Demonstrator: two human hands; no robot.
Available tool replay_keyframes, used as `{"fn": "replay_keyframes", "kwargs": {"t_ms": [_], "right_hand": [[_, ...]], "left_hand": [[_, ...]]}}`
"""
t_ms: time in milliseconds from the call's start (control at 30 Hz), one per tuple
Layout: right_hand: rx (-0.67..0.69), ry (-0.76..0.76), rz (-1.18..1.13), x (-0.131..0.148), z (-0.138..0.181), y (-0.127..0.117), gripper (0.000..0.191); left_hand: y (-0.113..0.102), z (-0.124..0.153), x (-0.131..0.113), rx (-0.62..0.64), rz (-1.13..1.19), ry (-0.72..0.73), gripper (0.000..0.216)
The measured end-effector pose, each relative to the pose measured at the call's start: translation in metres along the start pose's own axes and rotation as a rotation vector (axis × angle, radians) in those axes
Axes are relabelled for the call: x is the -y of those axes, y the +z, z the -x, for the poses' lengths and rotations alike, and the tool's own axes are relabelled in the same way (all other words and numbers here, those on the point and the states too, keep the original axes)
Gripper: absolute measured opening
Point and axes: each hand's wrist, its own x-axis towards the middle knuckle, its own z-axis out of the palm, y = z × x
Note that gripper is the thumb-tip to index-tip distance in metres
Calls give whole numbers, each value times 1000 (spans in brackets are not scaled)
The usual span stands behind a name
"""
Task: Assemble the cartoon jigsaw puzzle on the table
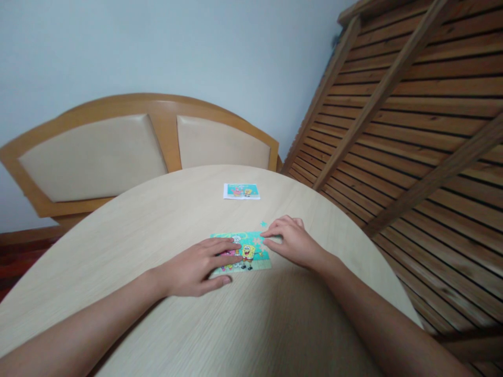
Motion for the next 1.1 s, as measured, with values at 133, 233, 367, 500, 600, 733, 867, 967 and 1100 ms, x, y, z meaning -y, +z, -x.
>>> {"fn": "replay_keyframes", "kwargs": {"t_ms": [133,233,367,500,600,733,867,967,1100], "right_hand": [[8,-51,46,1,1,-1,17],[6,-57,64,3,0,-2,15],[10,-62,66,1,-1,-4,14],[-31,59,69,-16,-1,-14,15],[-68,167,57,-30,1,-22,15],[-37,194,-13,-35,4,-23,13],[-6,182,-47,-34,4,-16,17],[3,174,-46,-35,2,-13,17],[19,169,-85,-37,1,-13,15]], "left_hand": [[0,0,0,-13,12,4,50],[0,0,0,-28,12,10,50],[0,0,0,-27,8,11,50],[0,0,-1,-17,12,8,51],[0,0,0,-27,18,14,51],[1,1,1,-20,6,10,50],[0,1,1,-7,-9,7,51],[-1,0,-1,-25,12,16,52],[-2,-1,-2,-10,21,11,52]]}}
